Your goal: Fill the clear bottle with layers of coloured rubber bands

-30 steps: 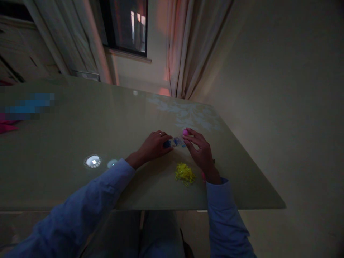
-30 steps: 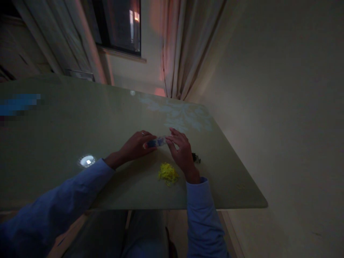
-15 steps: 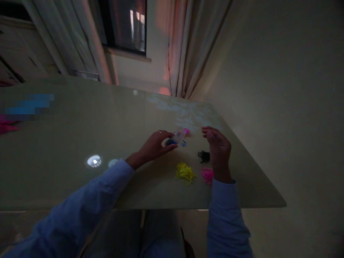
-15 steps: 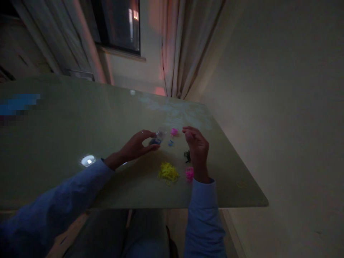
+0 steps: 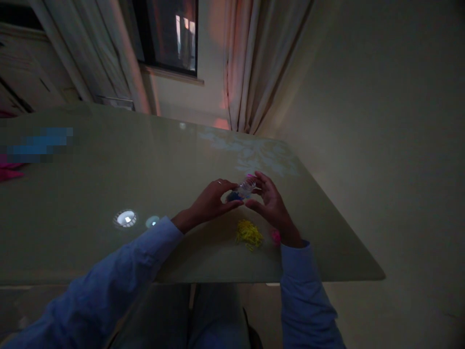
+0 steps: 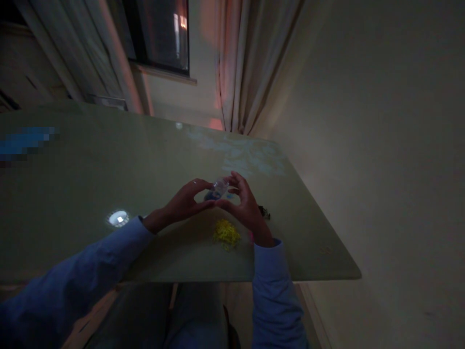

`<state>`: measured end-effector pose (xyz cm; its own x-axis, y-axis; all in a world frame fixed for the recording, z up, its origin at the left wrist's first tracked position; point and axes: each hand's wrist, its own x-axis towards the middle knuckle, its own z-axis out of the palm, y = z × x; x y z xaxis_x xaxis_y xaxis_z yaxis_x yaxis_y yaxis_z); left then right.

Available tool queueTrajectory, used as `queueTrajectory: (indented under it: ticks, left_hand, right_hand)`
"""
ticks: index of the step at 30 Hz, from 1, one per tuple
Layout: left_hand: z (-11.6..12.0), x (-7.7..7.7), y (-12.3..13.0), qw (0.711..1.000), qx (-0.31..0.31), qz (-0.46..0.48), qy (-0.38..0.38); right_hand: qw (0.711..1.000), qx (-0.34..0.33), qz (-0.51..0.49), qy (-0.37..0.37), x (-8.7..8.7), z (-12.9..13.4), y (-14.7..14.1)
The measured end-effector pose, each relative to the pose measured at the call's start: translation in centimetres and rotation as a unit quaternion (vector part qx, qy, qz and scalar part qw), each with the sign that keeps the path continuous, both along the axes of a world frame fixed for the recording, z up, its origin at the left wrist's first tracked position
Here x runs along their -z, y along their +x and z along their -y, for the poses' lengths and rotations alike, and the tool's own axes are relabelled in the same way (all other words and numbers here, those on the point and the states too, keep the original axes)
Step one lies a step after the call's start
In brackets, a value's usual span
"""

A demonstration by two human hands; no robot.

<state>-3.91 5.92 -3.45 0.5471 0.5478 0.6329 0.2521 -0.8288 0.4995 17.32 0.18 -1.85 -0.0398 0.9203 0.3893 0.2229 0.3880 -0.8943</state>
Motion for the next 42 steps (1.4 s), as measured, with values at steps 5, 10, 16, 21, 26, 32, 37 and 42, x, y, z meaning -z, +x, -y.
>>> queueTrajectory:
  ticks: [5, 10, 16, 21, 26, 32, 37, 42]
  left_hand:
    - [0.1, 0.1, 0.2, 1.000, -0.012, -0.025, -0.001]
    - [0.3, 0.2, 0.3, 1.000, 0.000, -0.028, 0.000]
    - [0.1, 0.5, 0.3, 0.999, -0.019, 0.019, -0.030]
    - [-1.8, 1.9, 0.3, 0.998, -0.043, -0.023, -0.031]
    - [-3.9, 3.2, 1.4, 0.984, -0.065, -0.135, -0.100]
    - [-5.5, 3.4, 4.7, 0.975, -0.035, -0.189, -0.108]
    - [-6.1, 3.2, 6.4, 0.965, -0.012, -0.247, -0.088]
    - [-6.4, 3.0, 7.0, 0.958, -0.007, -0.276, -0.077]
  right_hand:
    - [1.000, 0.006, 0.008, -0.012, 0.3, -0.3, -0.8]
    - [0.999, 0.045, 0.001, 0.003, -0.1, -0.2, -1.2]
    - [0.980, 0.171, -0.083, 0.053, -1.0, -0.6, -0.2]
    - [0.934, 0.321, -0.115, 0.105, -0.9, -1.2, 1.2]
    - [0.918, 0.371, -0.074, 0.114, -0.5, -1.1, 1.7]
    - [0.921, 0.369, -0.049, 0.111, -0.4, -0.8, 1.4]
    - [0.921, 0.371, -0.073, 0.092, -0.4, -0.8, 1.3]
    - [0.923, 0.367, -0.075, 0.088, -0.3, -0.8, 1.2]
